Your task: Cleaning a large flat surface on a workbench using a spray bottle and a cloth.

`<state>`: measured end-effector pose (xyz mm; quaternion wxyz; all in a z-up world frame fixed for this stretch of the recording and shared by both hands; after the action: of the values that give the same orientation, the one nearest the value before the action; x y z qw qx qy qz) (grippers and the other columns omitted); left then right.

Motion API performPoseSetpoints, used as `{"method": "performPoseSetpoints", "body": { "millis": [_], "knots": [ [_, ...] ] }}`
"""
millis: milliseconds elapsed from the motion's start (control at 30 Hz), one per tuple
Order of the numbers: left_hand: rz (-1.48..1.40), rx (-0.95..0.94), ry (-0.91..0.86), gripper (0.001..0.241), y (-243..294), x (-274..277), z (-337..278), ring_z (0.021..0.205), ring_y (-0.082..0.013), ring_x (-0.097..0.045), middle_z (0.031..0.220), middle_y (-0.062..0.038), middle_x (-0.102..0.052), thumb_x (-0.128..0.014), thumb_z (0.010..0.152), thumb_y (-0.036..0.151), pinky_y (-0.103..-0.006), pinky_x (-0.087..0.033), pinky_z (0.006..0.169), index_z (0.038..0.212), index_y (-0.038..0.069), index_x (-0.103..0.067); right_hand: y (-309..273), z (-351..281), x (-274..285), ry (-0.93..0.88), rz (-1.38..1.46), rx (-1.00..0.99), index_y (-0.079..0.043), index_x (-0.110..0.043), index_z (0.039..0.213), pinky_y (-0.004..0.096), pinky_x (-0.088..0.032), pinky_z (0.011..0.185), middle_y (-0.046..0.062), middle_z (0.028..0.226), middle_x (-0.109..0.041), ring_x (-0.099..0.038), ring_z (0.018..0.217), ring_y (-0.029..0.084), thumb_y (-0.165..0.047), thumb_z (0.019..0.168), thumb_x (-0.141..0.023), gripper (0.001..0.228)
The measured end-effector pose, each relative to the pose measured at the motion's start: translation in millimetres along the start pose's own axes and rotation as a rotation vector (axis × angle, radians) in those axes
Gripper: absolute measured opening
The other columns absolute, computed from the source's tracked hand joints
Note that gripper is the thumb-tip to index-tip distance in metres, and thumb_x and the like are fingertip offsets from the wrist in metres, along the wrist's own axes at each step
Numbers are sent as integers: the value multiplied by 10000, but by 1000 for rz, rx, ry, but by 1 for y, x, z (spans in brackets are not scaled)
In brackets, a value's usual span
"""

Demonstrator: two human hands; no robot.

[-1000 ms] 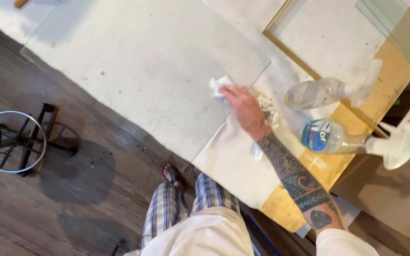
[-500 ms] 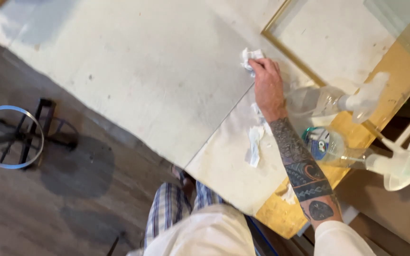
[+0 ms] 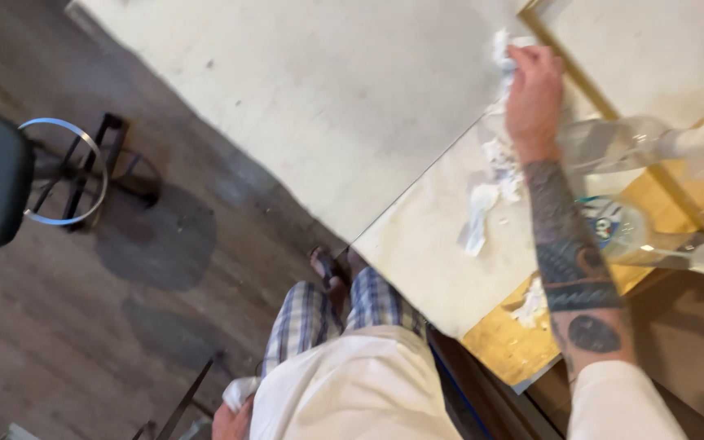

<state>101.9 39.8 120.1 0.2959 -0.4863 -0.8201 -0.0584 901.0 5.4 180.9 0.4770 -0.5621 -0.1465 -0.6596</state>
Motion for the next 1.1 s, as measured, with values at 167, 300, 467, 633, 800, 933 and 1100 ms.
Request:
{"method": "performPoseSetpoints", "body": {
  "millis": [167, 300, 467, 633, 800, 933, 1100],
  "knots": [
    [151, -23, -31, 672, -46, -18, 67, 1173, -375, -701, 1294, -174, -756, -714, 843, 550, -438, -511, 970, 1342, 99, -721, -138, -86, -29, -213, 21, -148, -160, -708, 1217, 382, -417, 889, 58, 1126, -656, -579, 1028, 233, -196, 1072, -471, 281],
    [179, -87, -62, 662, -58, -23, 77, 1157, -359, -707, 1305, -161, -750, -681, 880, 537, -441, -523, 994, 1370, 93, -677, -337, -199, -26, -473, 411, 287, -140, -750, 1082, 411, -507, 742, 87, 964, -713, -614, 846, 268, 1, 801, -780, 316],
    [186, -21, -42, 764, -44, -11, 69, 1223, -385, -680, 1353, -183, -719, -699, 814, 600, -437, -515, 987, 1412, 126, -668, -321, -109, 39, -693, 590, -102, -164, -690, 1263, 410, -390, 1088, 55, 1349, -624, -535, 1261, 240, -172, 961, -548, 335],
    [206, -126, 6, 683, -68, -17, 92, 1168, -382, -705, 1258, -188, -762, -705, 831, 569, -440, -529, 965, 1325, 98, -718, -78, -14, -6, 32, 261, -63, 38, -647, 1331, 466, -429, 1069, 231, 1300, -627, -565, 1223, 368, 42, 1067, -359, 391],
    [182, -9, -5, 750, -64, -14, 83, 1190, -361, -693, 1315, -156, -743, -716, 834, 620, -428, -516, 982, 1380, 106, -691, -47, -39, -78, 26, 60, -165, -79, -693, 1186, 450, -421, 933, 136, 1133, -654, -575, 1045, 333, 10, 967, -440, 346],
    [191, 25, 31, 810, -76, -29, 90, 1222, -355, -682, 1333, -154, -736, -744, 782, 652, -407, -518, 1027, 1401, 132, -685, -289, -147, -32, -570, 655, -431, -135, -656, 1289, 459, -226, 1196, 99, 1389, -603, -477, 1330, 269, -294, 1059, -361, 406],
    [112, 6, 55, 749, -50, -29, 69, 1152, -370, -724, 1267, -174, -771, -791, 767, 564, -417, -543, 973, 1354, 105, -722, -359, -192, -5, -511, 639, 451, -55, -663, 1295, 339, -603, 869, 144, 1166, -686, -614, 1029, 281, 131, 898, -606, 442]
  ]
}}
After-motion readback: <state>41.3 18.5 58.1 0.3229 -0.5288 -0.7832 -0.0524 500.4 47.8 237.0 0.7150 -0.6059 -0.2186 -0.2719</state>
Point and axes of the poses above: each hand's wrist, its own z-axis towards the middle knuckle, its own x-axis out of the back of the hand, y = z × x, the point moved 1 cm from there along z, towards the middle knuckle
